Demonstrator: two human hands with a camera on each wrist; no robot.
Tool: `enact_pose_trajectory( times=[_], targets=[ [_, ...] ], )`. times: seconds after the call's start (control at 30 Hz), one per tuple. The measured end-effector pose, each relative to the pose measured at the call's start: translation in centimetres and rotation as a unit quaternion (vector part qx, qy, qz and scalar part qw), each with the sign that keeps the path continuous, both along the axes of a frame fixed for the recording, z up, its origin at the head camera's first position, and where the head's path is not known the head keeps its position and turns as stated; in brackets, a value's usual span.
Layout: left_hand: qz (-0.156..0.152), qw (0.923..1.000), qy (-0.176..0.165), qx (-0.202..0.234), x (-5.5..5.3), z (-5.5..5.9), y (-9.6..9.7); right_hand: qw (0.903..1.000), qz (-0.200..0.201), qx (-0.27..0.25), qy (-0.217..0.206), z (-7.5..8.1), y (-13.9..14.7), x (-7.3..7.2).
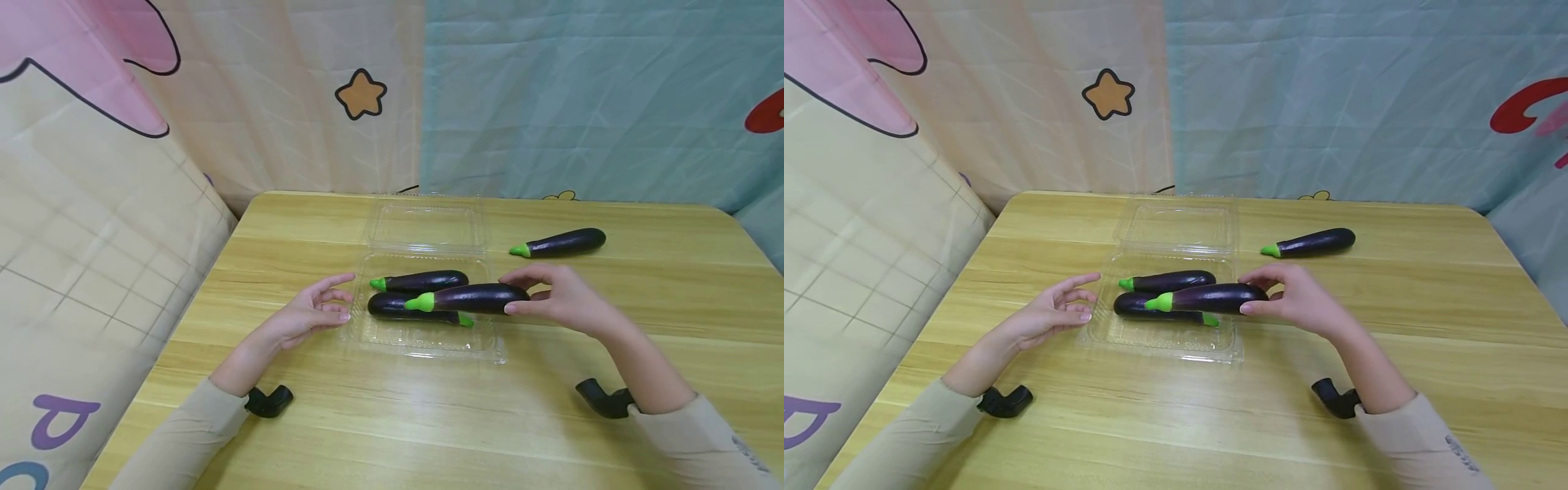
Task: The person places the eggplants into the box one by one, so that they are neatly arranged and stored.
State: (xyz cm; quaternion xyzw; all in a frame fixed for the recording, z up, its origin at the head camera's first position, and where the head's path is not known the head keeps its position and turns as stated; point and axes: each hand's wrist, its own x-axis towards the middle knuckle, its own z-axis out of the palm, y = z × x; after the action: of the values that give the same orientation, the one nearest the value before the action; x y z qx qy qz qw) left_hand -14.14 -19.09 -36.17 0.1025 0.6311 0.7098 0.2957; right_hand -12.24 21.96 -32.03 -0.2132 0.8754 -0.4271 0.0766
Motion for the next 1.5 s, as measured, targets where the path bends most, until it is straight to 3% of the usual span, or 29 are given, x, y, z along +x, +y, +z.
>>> enact_pose_trajectory(
  times=[0.6,1.13,1.5],
  targets=[
    [0.003,1.0,0.0,-0.008,0.0,0.0,0.0,0.9992,0.037,0.014,-0.008,0.2,-3.7,0.0],
    [0.003,1.0,-0.002,-0.004,0.0,0.0,0.0,0.9917,0.067,0.088,0.067,-1.1,-6.9,0.3],
    [0.004,0.9999,-0.005,-0.008,0.1,0.0,0.0,0.9912,0.058,0.095,0.071,-1.5,-7.7,0.7]
  ],
)
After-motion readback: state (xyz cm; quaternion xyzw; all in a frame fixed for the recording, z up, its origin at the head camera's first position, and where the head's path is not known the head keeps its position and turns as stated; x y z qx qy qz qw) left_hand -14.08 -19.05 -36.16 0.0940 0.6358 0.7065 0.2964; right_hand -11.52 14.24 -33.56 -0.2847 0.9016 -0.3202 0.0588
